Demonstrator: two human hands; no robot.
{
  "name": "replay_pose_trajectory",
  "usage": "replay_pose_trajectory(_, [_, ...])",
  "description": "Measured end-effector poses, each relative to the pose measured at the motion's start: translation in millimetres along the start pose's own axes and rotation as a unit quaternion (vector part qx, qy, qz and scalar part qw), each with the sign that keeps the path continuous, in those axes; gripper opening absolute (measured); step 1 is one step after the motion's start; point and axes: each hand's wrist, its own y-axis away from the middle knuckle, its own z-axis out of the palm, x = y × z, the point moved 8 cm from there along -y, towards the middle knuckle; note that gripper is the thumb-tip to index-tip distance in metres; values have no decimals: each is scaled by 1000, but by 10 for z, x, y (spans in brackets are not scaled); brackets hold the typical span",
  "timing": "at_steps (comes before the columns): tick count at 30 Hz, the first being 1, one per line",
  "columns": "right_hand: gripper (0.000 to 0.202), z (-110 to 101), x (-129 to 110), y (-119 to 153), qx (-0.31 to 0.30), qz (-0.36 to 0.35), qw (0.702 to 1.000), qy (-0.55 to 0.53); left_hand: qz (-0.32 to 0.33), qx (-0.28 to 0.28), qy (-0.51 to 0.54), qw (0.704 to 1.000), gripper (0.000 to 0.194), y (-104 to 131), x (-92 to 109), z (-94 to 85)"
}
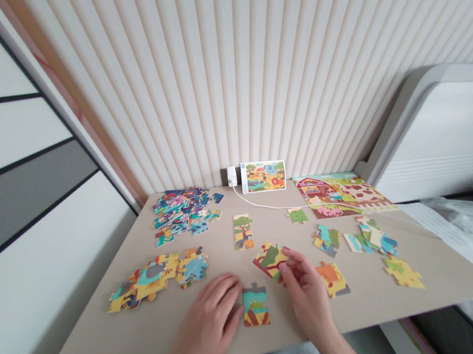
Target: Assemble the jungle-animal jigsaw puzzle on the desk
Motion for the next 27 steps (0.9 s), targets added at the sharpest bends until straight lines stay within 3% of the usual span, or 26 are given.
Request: replay_pose_trajectory(27, [35, 66, 43, 19, -58, 29, 998, 0, 2, 1, 2, 1000, 37, 5, -7, 14])
